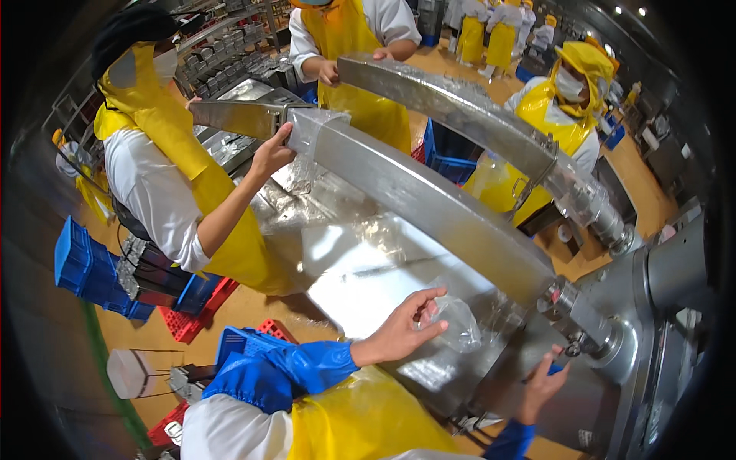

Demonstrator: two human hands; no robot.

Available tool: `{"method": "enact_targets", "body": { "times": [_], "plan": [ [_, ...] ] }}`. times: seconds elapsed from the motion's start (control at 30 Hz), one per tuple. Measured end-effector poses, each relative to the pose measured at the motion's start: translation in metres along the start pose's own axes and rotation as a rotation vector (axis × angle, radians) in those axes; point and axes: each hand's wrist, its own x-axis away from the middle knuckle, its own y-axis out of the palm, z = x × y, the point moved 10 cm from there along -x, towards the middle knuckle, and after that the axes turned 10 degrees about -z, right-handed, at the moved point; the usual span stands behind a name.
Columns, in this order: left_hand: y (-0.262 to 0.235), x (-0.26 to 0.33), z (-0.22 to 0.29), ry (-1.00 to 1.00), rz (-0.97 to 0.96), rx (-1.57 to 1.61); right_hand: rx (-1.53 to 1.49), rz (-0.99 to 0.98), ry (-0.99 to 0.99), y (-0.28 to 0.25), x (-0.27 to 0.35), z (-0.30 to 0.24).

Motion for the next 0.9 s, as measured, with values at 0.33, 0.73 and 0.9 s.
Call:
{"method": "enact_targets", "body": {
  "times": [0.33,0.73,0.9],
  "plan": [
    [0.032,0.006,-0.013,-0.012,-0.017,0.016,-0.713,-0.175,-0.08,0.048,-0.005,0.001],
    [0.038,0.052,-0.116,-0.31,-0.002,-0.262,-0.578,-1.048,0.297,0.235,0.095,0.137],
    [-0.003,0.054,-0.113,-0.32,0.063,-0.239,-0.429,-0.902,0.212,0.253,0.094,0.112]
  ]
}}
